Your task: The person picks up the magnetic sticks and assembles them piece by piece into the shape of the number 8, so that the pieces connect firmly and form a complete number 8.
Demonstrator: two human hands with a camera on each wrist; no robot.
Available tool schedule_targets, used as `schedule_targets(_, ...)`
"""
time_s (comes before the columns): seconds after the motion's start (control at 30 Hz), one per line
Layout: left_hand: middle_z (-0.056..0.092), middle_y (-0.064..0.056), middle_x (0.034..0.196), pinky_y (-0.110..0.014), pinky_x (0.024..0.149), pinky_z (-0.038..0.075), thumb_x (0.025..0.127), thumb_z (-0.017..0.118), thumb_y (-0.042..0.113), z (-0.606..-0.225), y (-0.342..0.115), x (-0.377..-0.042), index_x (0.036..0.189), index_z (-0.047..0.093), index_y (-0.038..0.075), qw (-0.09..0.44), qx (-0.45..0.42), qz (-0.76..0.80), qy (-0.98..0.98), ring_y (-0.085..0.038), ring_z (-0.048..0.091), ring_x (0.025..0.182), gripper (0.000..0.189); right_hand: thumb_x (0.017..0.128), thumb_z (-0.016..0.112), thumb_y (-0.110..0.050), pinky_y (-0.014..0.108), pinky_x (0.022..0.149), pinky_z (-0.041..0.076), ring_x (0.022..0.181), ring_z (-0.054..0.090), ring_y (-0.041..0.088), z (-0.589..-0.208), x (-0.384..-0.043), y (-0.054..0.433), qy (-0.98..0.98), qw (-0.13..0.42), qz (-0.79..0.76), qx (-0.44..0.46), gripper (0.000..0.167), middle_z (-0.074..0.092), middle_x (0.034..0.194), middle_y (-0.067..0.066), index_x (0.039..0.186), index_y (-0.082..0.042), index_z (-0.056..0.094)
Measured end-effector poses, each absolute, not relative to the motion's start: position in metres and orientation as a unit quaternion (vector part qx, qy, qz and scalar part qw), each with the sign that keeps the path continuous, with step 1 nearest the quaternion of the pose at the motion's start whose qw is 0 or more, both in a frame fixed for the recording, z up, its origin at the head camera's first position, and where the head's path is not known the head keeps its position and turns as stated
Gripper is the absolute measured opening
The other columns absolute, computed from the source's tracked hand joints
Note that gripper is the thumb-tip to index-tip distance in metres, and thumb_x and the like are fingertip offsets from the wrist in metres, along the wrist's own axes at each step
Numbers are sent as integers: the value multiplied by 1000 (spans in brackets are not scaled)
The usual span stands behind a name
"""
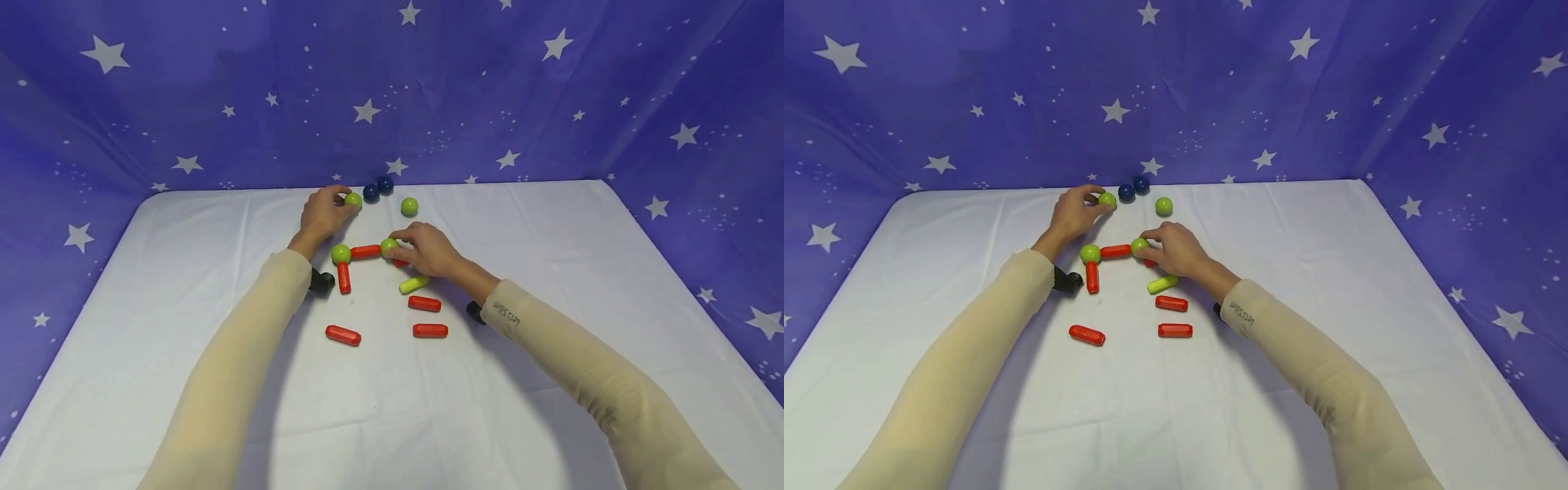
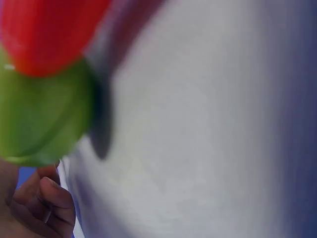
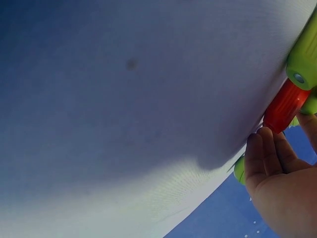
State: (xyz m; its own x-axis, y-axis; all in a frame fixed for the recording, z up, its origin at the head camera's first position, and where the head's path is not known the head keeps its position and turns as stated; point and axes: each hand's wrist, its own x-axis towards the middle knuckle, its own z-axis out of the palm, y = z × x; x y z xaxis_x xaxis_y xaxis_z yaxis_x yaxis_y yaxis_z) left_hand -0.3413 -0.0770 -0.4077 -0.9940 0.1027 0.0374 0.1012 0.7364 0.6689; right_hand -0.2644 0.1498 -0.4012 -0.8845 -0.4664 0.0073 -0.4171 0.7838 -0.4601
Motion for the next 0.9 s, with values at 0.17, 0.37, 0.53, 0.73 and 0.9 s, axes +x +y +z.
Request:
schedule_targets(0.17, 66, -15, 118, -43, 95, 43, 93, 70, 25, -402, -84, -335, 132, 61, 10, -2, 52, 401, 915, -31, 60, 109, 43, 95, 68, -35, 40, 94, 45, 103, 57, 25, -402, -265, 150, 945, 58, -228, -228, 41, 66, 110, 10, 128, -10, 67)
schedule_targets(0.37, 64, -15, 121, -38, 81, 48, 93, 71, 30, -392, -100, -322, 132, 61, 11, -1, 47, 451, 891, -28, 62, 101, 45, 95, 67, -35, 40, 93, 44, 102, 56, 25, -402, -267, 151, 945, 60, -230, -225, 41, 66, 108, 9, 128, -11, 67)
schedule_targets(0.53, 66, -15, 117, -40, 84, 47, 91, 73, 30, -393, -116, -297, 130, 63, 9, -9, 68, 467, 882, -28, 60, 109, 45, 95, 68, -34, 40, 92, 45, 100, 55, 25, -401, -265, 149, 943, 59, -236, -228, 40, 66, 106, 9, 127, -11, 68)
schedule_targets(0.73, 68, -14, 112, -37, 76, 45, 91, 73, 31, -396, -132, -248, 127, 65, 10, -5, 99, 450, 887, -28, 59, 96, 42, 95, 68, -35, 40, 91, 45, 99, 55, 25, -401, -266, 147, 941, 63, -243, -226, 41, 66, 106, 8, 128, -11, 68)
schedule_targets(0.9, 71, -9, 105, -35, 65, 43, 89, 75, 32, -398, -136, -208, 124, 67, 14, 32, 123, 438, 890, -24, 55, 74, 40, 94, 68, -33, 39, 88, 45, 97, 54, 24, -402, -266, 148, 942, 69, -247, -216, 41, 66, 106, 8, 128, -11, 67)
